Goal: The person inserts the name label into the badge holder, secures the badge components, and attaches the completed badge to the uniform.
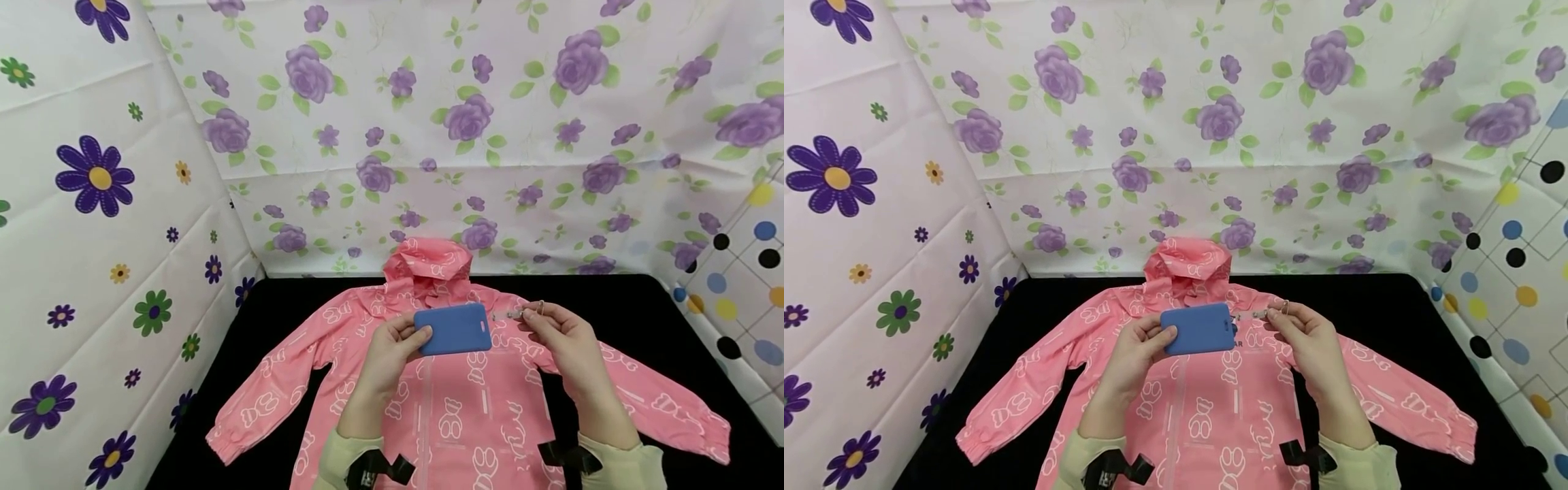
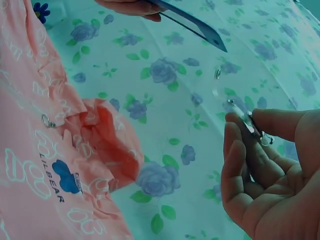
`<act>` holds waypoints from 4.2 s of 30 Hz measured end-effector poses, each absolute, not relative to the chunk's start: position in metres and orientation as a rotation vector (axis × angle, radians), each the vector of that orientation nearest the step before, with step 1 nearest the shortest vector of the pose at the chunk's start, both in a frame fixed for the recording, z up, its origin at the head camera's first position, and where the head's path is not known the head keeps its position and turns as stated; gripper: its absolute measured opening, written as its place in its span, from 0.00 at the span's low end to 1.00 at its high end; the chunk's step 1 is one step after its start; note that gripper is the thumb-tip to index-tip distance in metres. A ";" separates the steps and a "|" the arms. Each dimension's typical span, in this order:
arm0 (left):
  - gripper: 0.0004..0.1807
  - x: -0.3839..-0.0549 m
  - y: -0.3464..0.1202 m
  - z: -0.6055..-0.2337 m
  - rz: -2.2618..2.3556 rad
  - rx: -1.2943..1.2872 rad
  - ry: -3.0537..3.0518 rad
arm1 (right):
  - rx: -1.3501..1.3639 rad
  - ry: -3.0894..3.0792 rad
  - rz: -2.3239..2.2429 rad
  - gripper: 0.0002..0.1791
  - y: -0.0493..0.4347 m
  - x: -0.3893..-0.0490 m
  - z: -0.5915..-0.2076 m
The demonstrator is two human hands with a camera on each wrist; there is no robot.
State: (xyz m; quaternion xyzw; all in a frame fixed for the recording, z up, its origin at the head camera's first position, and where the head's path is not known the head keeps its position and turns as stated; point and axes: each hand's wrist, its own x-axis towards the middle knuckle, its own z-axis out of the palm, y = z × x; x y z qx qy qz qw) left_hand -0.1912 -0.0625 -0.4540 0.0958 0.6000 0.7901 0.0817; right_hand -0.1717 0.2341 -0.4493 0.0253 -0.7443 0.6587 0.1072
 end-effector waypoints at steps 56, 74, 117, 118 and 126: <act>0.17 -0.193 -0.060 -0.461 2.353 0.327 1.816 | 0.301 -2.011 2.553 0.09 0.207 -0.158 -0.441; 0.26 -0.198 -0.060 -0.468 2.373 0.236 1.801 | 0.309 -2.027 2.552 0.07 0.205 -0.154 -0.436; 0.22 -0.184 -0.056 -0.460 1.999 0.882 1.845 | 0.486 -2.222 2.299 0.07 0.201 -0.150 -0.437; 0.21 -0.184 -0.055 -0.460 1.998 0.884 1.840 | 0.477 -2.230 2.277 0.07 0.200 -0.149 -0.436; 0.14 -0.182 -0.054 -0.458 1.975 0.859 1.840 | 0.356 -2.253 2.149 0.08 0.197 -0.142 -0.430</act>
